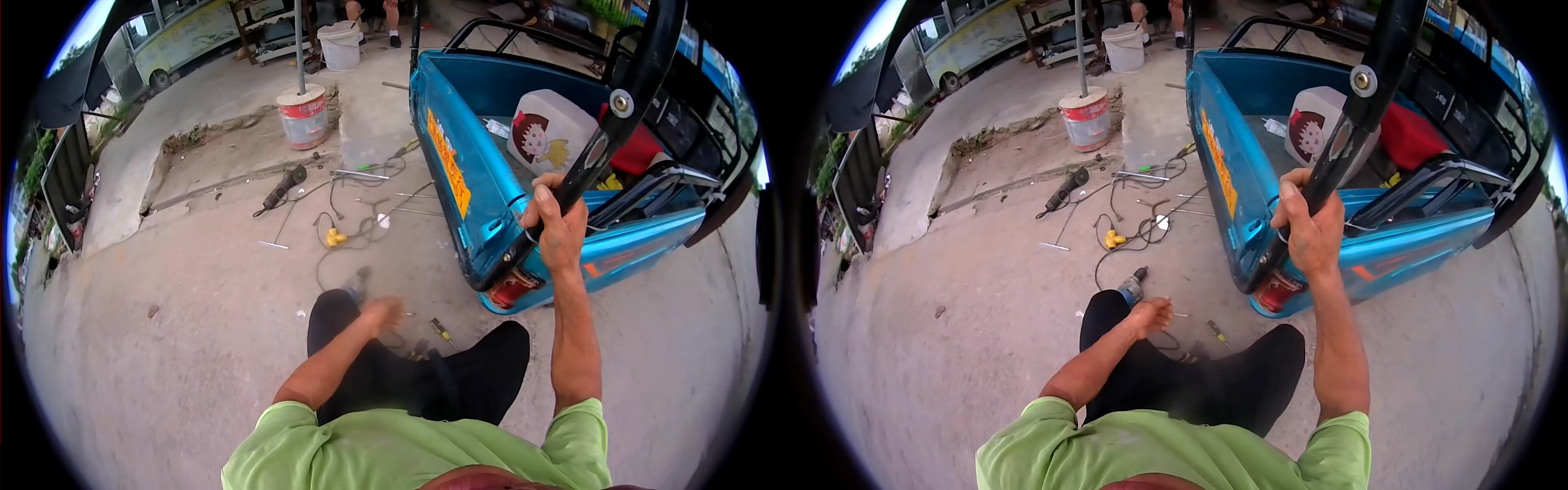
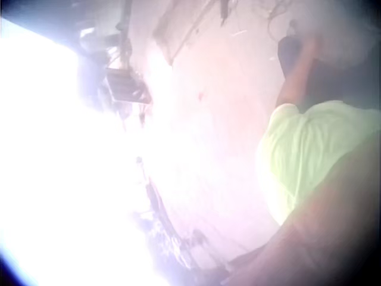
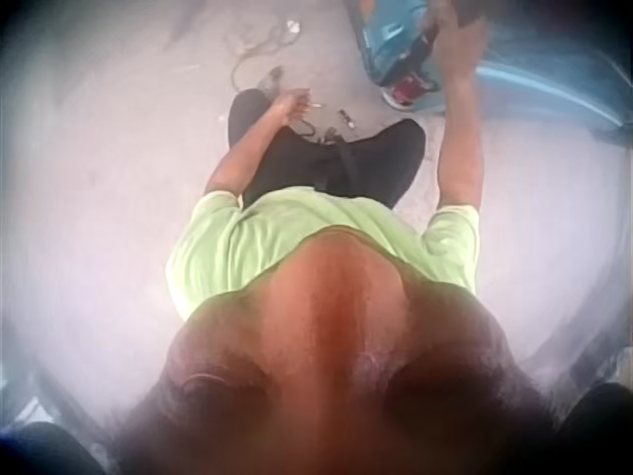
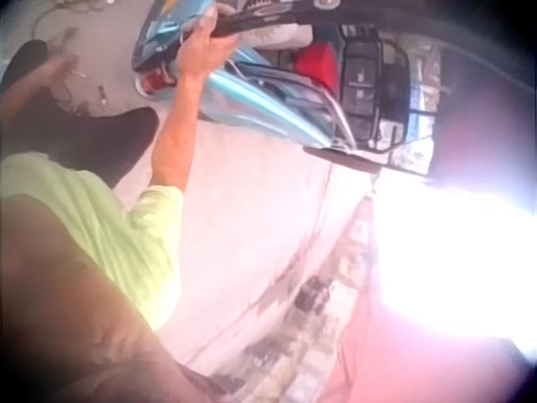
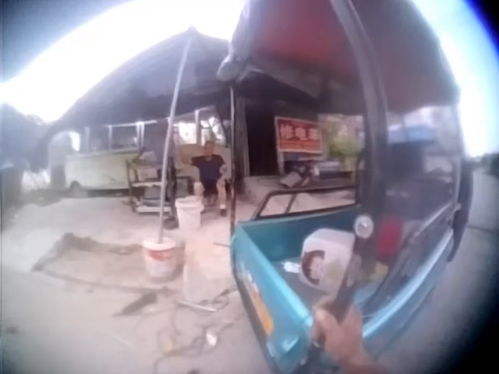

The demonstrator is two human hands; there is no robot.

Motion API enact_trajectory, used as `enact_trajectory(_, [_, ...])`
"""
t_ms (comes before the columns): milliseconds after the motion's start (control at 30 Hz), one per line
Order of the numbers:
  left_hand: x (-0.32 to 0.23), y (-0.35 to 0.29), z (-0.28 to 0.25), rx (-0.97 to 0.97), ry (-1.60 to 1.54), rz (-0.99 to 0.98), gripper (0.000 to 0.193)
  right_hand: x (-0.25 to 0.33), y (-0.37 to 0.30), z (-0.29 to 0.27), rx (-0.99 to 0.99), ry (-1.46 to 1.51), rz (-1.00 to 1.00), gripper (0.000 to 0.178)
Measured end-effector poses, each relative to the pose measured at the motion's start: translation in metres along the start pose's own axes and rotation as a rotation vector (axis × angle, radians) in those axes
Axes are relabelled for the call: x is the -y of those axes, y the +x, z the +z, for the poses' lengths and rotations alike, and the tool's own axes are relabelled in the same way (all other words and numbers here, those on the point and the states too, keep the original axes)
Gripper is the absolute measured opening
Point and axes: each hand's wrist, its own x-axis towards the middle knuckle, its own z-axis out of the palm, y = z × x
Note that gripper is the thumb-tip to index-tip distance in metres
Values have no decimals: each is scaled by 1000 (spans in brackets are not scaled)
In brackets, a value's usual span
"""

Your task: The person aligns a black pole onto the mount of a cargo cart, inserts a metal rod through the mounting hole, and then inserts a small metal pin into the bracket by hand to secure the pole.

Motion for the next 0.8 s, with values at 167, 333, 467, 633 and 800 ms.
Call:
enact_trajectory(167, [-4, -31, -5, -73, -125, 38, 33, -1, -3, 6, -3, -1, 25, 25])
enact_trajectory(333, [-29, -63, -9, -71, -264, 186, 30, 4, -1, 0, -10, -57, -12, 26])
enact_trajectory(467, [-66, -130, -3, -273, -301, 276, 28, -3, -3, 2, 6, -63, -17, 28])
enact_trajectory(633, [-114, -199, -71, -432, -307, 536, 27, -6, -3, 2, 1, -84, -7, 30])
enact_trajectory(800, [-106, -198, -159, -639, -294, 529, 25, -1, -5, 3, -26, -40, 22, 35])
